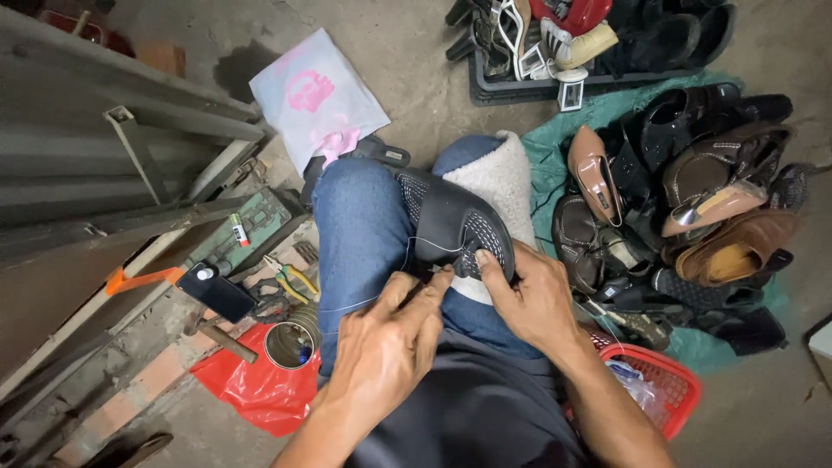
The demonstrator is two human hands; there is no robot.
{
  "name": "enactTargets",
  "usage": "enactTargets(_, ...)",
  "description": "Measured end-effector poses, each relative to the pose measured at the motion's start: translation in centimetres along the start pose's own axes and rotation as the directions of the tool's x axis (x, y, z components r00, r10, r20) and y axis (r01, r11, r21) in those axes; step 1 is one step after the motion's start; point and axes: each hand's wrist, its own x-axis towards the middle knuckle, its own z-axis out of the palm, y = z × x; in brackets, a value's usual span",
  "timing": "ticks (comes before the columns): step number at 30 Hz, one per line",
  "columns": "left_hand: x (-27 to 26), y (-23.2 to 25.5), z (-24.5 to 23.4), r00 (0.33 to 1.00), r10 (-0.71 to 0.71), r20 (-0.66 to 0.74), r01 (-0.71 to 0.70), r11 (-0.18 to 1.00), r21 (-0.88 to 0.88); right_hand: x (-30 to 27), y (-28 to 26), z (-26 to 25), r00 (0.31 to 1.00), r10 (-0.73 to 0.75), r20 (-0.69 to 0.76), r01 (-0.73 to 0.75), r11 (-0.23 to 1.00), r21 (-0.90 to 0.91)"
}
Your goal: The person sits on the floor and sews a black slipper using a needle and white thread. They repeatedly push the needle through the sole and pull the thread to secure the stitching. The slipper is held on a white cushion placed on their lap.
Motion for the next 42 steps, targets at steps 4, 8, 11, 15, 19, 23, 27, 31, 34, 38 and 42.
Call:
enactTargets(4, 0.4, 0.7, 0.2, 0.998, 0.023, -0.060, -0.019, 0.997, 0.075, 0.1, 0.4, 0.1, 1.000, 0.002, 0.023, -0.001, 1.000, -0.003)
enactTargets(8, 0.7, 1.3, 0.5, 0.991, 0.033, -0.128, -0.012, 0.986, 0.167, 0.3, 0.4, 0.1, 0.998, -0.049, 0.029, 0.048, 0.999, 0.026)
enactTargets(11, 0.7, 1.6, 0.9, 0.986, 0.049, -0.158, -0.013, 0.975, 0.222, 0.2, 0.5, 0.0, 0.998, -0.049, 0.035, 0.048, 0.999, 0.020)
enactTargets(15, 0.8, 1.8, 1.2, 0.986, 0.055, -0.156, -0.012, 0.965, 0.263, 0.2, 0.3, -0.3, 0.995, -0.089, 0.035, 0.088, 0.996, 0.024)
enactTargets(19, 0.8, 2.0, 1.5, 0.988, 0.046, -0.144, 0.000, 0.953, 0.303, 0.2, 0.3, -0.2, 0.994, -0.101, 0.032, 0.100, 0.994, 0.034)
enactTargets(23, 1.1, 2.1, 1.3, 0.982, 0.076, -0.171, -0.018, 0.949, 0.315, 0.1, 0.4, -0.1, 0.994, -0.102, 0.028, 0.102, 0.995, -0.021)
enactTargets(27, 1.4, 1.5, 0.9, 0.986, 0.066, -0.156, -0.022, 0.964, 0.266, -0.1, 0.2, 0.2, 0.996, -0.083, 0.038, 0.086, 0.992, -0.090)
enactTargets(31, 2.1, 0.4, -0.5, 0.996, 0.042, -0.080, -0.020, 0.965, 0.261, -0.4, 0.6, 1.3, 0.984, -0.179, -0.019, 0.174, 0.972, -0.157)
enactTargets(34, 3.0, -1.1, -1.4, 0.997, 0.058, -0.052, -0.043, 0.963, 0.265, -0.1, -0.3, 1.8, 0.964, -0.265, -0.033, 0.253, 0.946, -0.204)
enactTargets(38, 4.5, -3.3, -2.1, 0.971, 0.227, -0.079, -0.217, 0.969, 0.121, 0.5, -1.8, 1.8, 0.917, -0.364, -0.161, 0.341, 0.927, -0.155)
enactTargets(42, 5.8, -3.5, -2.3, 0.941, 0.327, -0.088, -0.324, 0.945, 0.054, 0.6, -2.1, 1.2, 0.897, -0.413, -0.155, 0.376, 0.900, -0.221)
